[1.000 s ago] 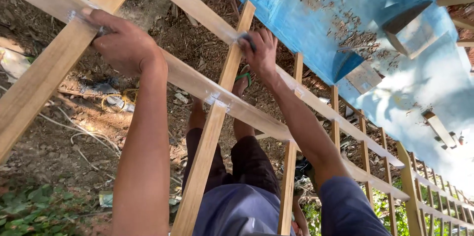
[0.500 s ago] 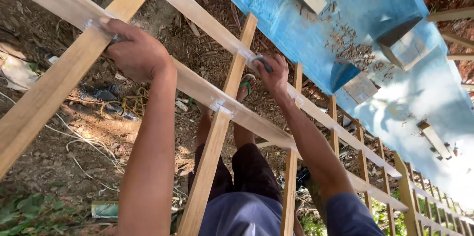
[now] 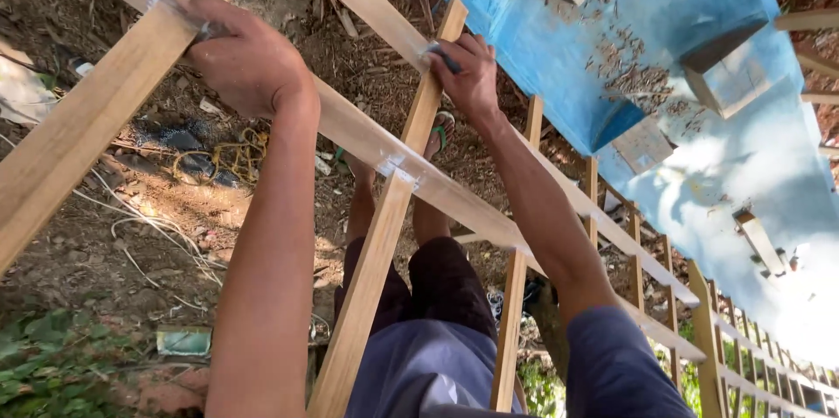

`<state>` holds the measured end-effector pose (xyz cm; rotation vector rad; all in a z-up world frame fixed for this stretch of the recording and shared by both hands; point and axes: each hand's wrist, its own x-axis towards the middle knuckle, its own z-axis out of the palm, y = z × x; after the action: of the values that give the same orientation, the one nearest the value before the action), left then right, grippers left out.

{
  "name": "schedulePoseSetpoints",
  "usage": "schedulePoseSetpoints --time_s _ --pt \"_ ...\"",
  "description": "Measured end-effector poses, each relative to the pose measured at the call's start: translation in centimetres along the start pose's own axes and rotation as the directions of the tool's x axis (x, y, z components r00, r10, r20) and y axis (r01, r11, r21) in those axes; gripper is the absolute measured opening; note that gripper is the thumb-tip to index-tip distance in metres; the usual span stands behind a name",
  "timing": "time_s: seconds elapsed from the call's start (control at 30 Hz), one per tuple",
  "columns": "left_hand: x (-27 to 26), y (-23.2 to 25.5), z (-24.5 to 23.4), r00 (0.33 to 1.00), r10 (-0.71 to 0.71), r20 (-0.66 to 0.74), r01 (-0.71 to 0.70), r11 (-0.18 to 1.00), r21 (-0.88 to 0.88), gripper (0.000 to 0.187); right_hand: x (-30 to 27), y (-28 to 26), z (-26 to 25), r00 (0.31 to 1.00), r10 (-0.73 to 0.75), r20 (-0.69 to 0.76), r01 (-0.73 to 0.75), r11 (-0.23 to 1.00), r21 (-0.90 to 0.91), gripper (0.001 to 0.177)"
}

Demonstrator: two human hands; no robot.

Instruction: The person sands the joints and surfaces of a wooden lattice frame using a sanding block. The person moves along the frame, smoothing the intersections of the wooden slats.

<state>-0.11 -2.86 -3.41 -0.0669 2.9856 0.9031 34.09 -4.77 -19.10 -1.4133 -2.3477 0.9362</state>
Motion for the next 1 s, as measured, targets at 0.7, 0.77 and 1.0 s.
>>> schedulePoseSetpoints --time_s 0.7,0.77,1.0 --pt "-0.6 2.8 -1.6 0.983 -0.159 0.089 0.154 0.986 0.058 0.091 0.2 0.3 -0.2 0.996 -0.067 -0.061 0.066 0.998 -0.013 0.025" --pt "-0.5 2.5 -1.1 0.989 -0.141 0.055 0.137 0.988 0.076 0.080 1.2 -1.1 -1.7 0.995 -0.091 -0.052 0.092 0.995 0.027 0.041" --pt "-0.2 -0.6 -0.1 0.999 0.052 -0.009 -0.052 0.998 0.025 0.066 -2.3 0.7 -0.7 0.994 -0.072 -0.081 0.073 0.997 0.009 0.021"
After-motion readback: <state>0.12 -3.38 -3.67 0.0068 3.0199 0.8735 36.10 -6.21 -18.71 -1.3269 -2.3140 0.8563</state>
